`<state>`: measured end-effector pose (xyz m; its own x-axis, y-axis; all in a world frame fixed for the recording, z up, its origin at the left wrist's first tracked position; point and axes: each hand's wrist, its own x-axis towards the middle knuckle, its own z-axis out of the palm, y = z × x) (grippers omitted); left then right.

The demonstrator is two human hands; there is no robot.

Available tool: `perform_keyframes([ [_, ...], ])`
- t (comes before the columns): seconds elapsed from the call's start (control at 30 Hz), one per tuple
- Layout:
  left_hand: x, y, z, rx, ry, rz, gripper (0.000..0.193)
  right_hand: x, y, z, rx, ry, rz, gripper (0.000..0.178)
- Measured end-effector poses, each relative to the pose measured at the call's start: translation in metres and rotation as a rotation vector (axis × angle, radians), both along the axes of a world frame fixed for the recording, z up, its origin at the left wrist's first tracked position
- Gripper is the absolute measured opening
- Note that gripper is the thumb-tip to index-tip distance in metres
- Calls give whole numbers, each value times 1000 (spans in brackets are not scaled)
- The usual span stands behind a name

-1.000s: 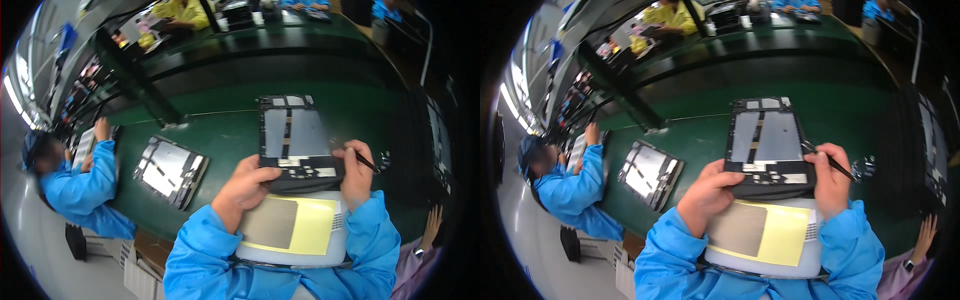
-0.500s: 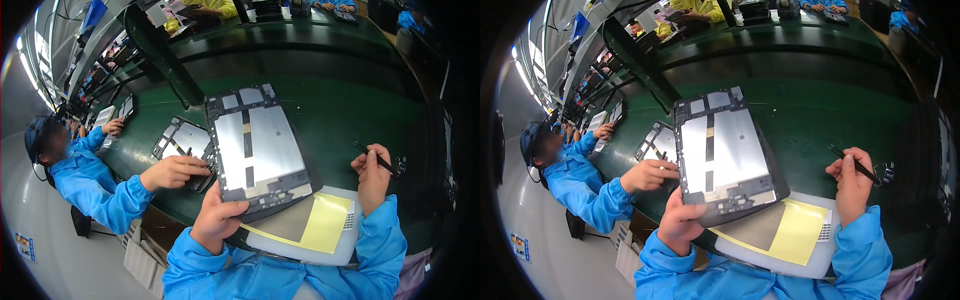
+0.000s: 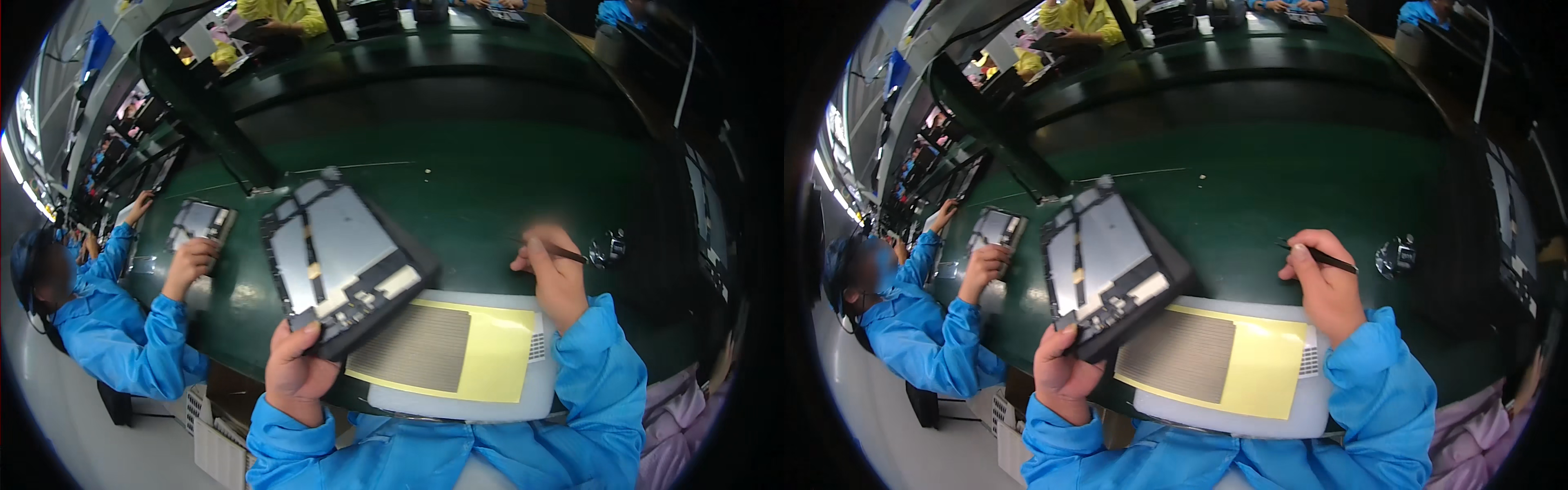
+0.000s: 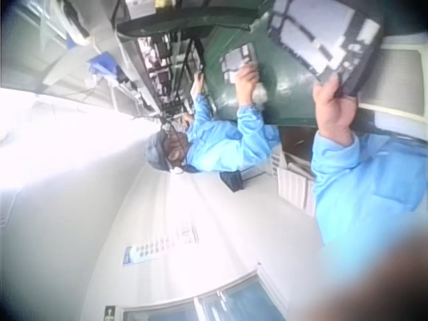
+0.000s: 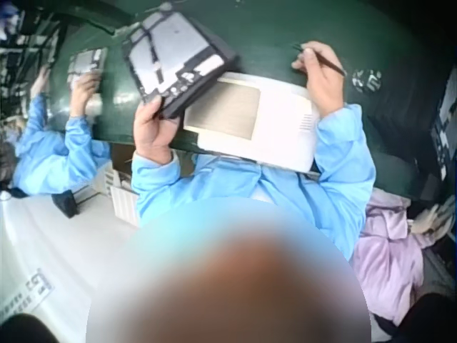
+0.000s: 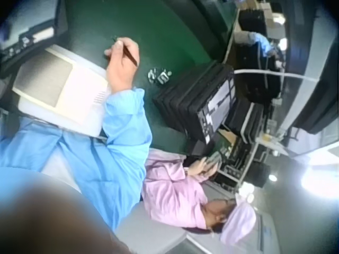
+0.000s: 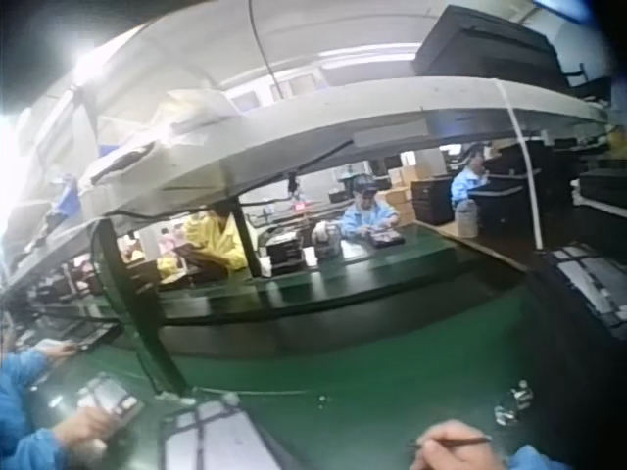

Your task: The person assembles electronic device components on a green workbench, using tweezers to place small parts and a pen to mark a yellow notepad. They handle multiple device chassis, aligning and securing internal components while referencing the notepad.

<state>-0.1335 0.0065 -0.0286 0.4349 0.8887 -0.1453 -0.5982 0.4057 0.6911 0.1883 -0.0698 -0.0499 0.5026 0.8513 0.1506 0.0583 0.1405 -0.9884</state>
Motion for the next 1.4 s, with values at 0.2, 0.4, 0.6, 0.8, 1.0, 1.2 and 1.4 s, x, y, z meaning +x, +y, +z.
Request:
perform_keyframes([
  [0.2, -18, 26, -19, -85, -7, 272, 24, -2, -2, 7, -65, -34, 8, 20],
  [0.4, -39, 47, -33, 96, 343, 559, 33, 4, 0, -6, -51, -223, -8, 21],
  [0.6, -85, 45, 4, 160, 1201, 217, 37, 2, -1, 4, -44, 35, -75, 17],
  [0.8, 44, 22, 35, 1347, 1063, -332, 23, -21, -32, 32, -189, 247, 161, 14],
  [1.0, 110, 22, -1, 1532, 926, -592, 22, -38, -23, 14, -282, 271, 232, 18],
  [1.2, 111, 23, -10, 1528, 837, -537, 23, -35, -24, 6, -302, 64, 284, 17],
  [1.4, 110, 18, -7, 1602, 871, -496, 26, -25, -40, 21, -178, -211, 252, 17],
])
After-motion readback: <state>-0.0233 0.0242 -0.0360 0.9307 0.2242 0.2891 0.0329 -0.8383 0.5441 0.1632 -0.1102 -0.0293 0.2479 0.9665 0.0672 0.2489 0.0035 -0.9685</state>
